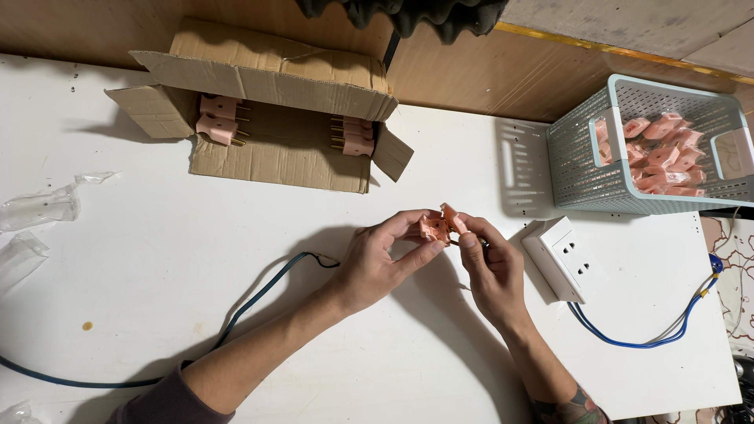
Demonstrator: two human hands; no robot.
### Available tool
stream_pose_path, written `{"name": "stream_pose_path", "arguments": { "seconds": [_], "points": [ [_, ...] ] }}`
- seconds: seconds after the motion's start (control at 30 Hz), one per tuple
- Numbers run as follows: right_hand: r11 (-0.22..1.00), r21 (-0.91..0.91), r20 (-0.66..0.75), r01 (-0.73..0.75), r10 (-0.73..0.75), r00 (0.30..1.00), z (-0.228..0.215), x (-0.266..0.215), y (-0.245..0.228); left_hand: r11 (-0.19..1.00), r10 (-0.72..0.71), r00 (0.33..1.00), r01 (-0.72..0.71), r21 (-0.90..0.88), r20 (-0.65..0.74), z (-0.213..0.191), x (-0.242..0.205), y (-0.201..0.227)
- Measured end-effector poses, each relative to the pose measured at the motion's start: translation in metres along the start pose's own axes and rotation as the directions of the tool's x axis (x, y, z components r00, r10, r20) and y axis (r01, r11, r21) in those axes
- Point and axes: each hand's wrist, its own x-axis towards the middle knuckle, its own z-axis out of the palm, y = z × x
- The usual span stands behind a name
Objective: The person uses a screwdriver to tighten screws on small pink electrical plugs. They place the finished plugs into a cardboard box and repeat the process with additional plugs from a basket.
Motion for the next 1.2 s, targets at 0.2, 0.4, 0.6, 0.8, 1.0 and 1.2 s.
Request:
{"name": "stream_pose_path", "arguments": {
  "seconds": [0.2, 0.4, 0.6, 0.8, 1.0, 1.2],
  "points": [
    [0.996, 0.075, 0.045, -0.040, 0.036, 0.998, -0.008, 0.013, -0.004, 0.996, -0.035, 0.999, 0.038, -0.082, 0.035, 0.002, 0.002, -0.009],
    [0.982, 0.120, 0.052, -0.147, 0.142, 0.988, -0.033, 0.023, 0.017, 0.939, -0.222, 0.974, 0.228, -0.258, 0.053, 0.005, 0.003, -0.037],
    [0.866, -0.483, -0.005, -0.131, 0.147, 0.989, -0.042, 0.032, -0.014, 0.902, -0.346, 0.932, 0.363, -0.236, 0.112, -0.002, 0.003, -0.023],
    [0.661, -0.741, -0.002, -0.119, 0.175, 0.985, -0.042, 0.035, -0.002, 0.913, -0.408, 0.902, 0.406, 0.046, 0.143, -0.006, 0.003, -0.007],
    [0.643, -0.755, 0.005, -0.130, 0.204, 0.979, -0.040, 0.033, -0.013, 0.792, -0.252, 0.927, 0.033, 0.609, 0.277, -0.011, -0.008, -0.011],
    [0.699, -0.711, 0.031, -0.073, 0.135, 0.990, -0.056, 0.033, 0.002, 0.576, -0.163, 0.927, -0.188, 0.796, 0.337, -0.013, -0.012, -0.015]
  ]
}}
